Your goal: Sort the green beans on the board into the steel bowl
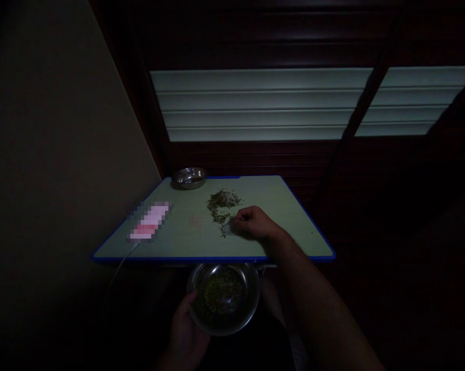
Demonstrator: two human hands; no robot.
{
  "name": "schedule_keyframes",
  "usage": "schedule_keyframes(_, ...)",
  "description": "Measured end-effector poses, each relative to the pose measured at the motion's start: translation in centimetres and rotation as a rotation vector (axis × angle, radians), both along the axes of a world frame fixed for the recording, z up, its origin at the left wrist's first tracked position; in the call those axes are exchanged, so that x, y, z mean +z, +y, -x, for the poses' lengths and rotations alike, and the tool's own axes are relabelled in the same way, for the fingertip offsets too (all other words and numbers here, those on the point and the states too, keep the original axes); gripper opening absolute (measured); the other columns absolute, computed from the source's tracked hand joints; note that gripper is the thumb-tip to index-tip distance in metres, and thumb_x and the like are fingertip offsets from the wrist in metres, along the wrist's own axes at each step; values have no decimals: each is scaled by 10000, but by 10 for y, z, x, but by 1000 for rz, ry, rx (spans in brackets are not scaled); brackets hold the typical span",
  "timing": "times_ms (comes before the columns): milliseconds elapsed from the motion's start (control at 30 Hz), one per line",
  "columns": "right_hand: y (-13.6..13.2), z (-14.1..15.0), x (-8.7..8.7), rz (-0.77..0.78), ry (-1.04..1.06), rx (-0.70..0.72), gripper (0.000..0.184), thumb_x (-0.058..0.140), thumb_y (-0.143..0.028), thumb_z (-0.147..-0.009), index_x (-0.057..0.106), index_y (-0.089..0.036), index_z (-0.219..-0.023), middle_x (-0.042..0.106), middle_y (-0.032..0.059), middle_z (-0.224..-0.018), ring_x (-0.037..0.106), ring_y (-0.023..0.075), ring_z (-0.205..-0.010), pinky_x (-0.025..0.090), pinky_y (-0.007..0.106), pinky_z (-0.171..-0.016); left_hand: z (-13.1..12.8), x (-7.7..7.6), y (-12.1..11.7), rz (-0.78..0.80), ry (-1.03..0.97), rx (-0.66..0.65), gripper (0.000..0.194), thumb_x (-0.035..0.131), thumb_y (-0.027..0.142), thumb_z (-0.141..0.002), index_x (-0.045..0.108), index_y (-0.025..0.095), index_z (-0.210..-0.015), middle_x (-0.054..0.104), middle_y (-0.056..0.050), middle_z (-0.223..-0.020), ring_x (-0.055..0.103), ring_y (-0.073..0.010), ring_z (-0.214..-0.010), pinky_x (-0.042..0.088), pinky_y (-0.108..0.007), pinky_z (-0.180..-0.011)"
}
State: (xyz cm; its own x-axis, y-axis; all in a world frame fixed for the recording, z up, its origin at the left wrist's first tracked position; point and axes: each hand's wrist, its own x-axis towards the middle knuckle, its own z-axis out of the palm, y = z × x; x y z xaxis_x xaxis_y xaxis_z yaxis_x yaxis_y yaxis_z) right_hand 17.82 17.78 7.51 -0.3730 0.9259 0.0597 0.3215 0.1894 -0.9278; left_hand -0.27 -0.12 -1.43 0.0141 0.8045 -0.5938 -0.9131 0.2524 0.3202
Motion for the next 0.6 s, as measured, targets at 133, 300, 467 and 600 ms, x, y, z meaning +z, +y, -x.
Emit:
schedule_keyframes(133, 1, 0, 1, -13, 14, -24, 200, 688, -326, -578, 600, -148, -598, 547, -7, -561, 443, 100, -539, 335, 255, -530, 1, -1, 0, 0, -17, 3, 305, 558, 194, -844, 733, 181, -1094, 793, -88, -900, 721, -265, -923, 469, -441, -987)
schedule_keyframes(300, 4, -3, -2, -18, 27, -93, 157, 644, -295, -561, 567, -158, -555, 504, -26, -521, 416, 95, -517, 317, 246, -512, -1, 3, -1, 19, 1, 12, 314, 551, 201, -853, 723, 162, -1112, 791, -90, -875, 721, -273, -919, 477, -450, -977)
schedule_keyframes(467, 2, -3, -1, -12, 10, -60, 158, 646, -297, -568, 569, -160, -553, 494, -31, -512, 401, 89, -506, 320, 246, -509, 0, 6, -1, 33, 9, 11, 324, 534, 213, -868, 709, 149, -1133, 791, -93, -886, 717, -269, -943, 483, -437, -971)
schedule_keyframes(600, 1, -2, -1, -7, 10, -52, 184, 664, -315, -569, 564, -161, -556, 498, -25, -516, 397, 88, -500, 316, 247, -503, 0, 6, 1, 41, 15, -2, 334, 541, 195, -857, 706, 160, -1145, 791, -85, -849, 722, -272, -921, 483, -451, -970)
